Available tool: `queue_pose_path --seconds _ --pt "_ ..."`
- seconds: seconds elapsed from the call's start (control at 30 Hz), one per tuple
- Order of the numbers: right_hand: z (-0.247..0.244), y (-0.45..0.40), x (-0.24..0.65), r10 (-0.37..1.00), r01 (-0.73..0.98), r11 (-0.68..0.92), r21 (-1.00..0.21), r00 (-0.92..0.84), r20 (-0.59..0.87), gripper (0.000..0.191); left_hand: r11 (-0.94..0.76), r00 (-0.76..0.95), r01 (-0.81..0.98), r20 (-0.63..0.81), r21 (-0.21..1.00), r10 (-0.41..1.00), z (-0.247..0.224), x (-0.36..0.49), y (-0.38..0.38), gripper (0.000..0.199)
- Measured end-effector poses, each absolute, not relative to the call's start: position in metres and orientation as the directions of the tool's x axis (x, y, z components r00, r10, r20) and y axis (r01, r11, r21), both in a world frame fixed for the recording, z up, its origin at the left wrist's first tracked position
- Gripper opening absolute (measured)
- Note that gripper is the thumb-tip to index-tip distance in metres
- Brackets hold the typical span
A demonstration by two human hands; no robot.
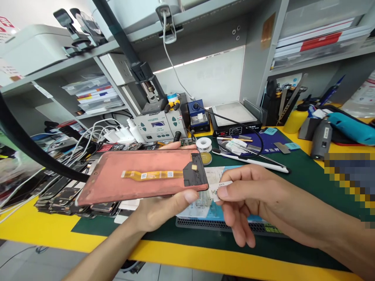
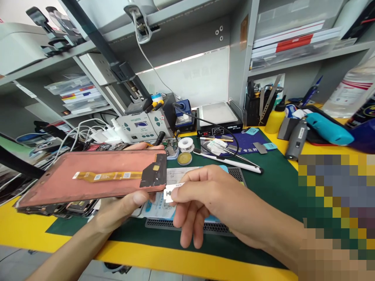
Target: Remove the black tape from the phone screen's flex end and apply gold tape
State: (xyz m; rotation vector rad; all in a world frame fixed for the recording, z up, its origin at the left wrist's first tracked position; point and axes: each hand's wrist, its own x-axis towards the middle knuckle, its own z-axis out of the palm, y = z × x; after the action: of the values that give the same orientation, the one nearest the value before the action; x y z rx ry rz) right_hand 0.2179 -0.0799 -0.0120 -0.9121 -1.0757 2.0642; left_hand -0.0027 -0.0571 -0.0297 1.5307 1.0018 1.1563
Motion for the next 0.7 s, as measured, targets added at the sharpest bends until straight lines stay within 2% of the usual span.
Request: queue_pose_path --seconds 0.07,0.17,0.23,0.3,0.4,0.5,0.6,0.7 --pt "-0.012 -0.08 0.218 0.774 -0.203 -0.473 -0.858 -0.561 -0.294 0.021 -0.201 0.281 0.025 0.186 0.979 0.941 -0.03 -0.005 -0.054 0.067" --pt "-0.012 -0.08 0.217 0.769 -0.192 -0.473 -0.86 -0.567 -0.296 0.021 -0.136 0.396 -0.185 0.201 0.973 0.896 -0.029 -0.003 -0.047 0.061" --pt "-0.012 -0.082 0.215 0.759 -0.182 -0.476 -0.861 -0.579 -0.297 0.022 -0.048 0.452 -0.325 0.2 0.945 0.87 -0.028 0.0 -0.042 0.056" --pt "-0.013 -0.083 0.211 0.744 -0.159 -0.477 -0.865 -0.596 -0.301 0.023 0.065 0.526 -0.378 0.157 0.924 0.836 -0.03 0.003 -0.038 0.056" --pt "-0.016 -0.086 0.207 0.725 -0.135 -0.473 -0.871 -0.622 -0.297 0.025 0.166 0.523 -0.389 0.069 0.906 0.85 -0.035 0.006 -0.036 0.062" --pt "-0.02 -0.087 0.205 0.72 -0.128 -0.466 -0.876 -0.63 -0.291 0.027 0.166 0.485 -0.409 0.059 0.897 0.873 -0.034 0.008 -0.036 0.065" --pt "-0.021 -0.085 0.206 0.745 -0.095 -0.426 -0.9 -0.6 -0.289 0.026 0.192 0.49 -0.443 0.057 0.876 0.87 -0.028 0.013 -0.035 0.06" --pt "-0.018 -0.081 0.203 0.777 -0.077 -0.388 -0.918 -0.564 -0.281 0.024 0.302 0.538 -0.466 -0.005 0.832 0.843 -0.018 0.021 -0.031 0.053"
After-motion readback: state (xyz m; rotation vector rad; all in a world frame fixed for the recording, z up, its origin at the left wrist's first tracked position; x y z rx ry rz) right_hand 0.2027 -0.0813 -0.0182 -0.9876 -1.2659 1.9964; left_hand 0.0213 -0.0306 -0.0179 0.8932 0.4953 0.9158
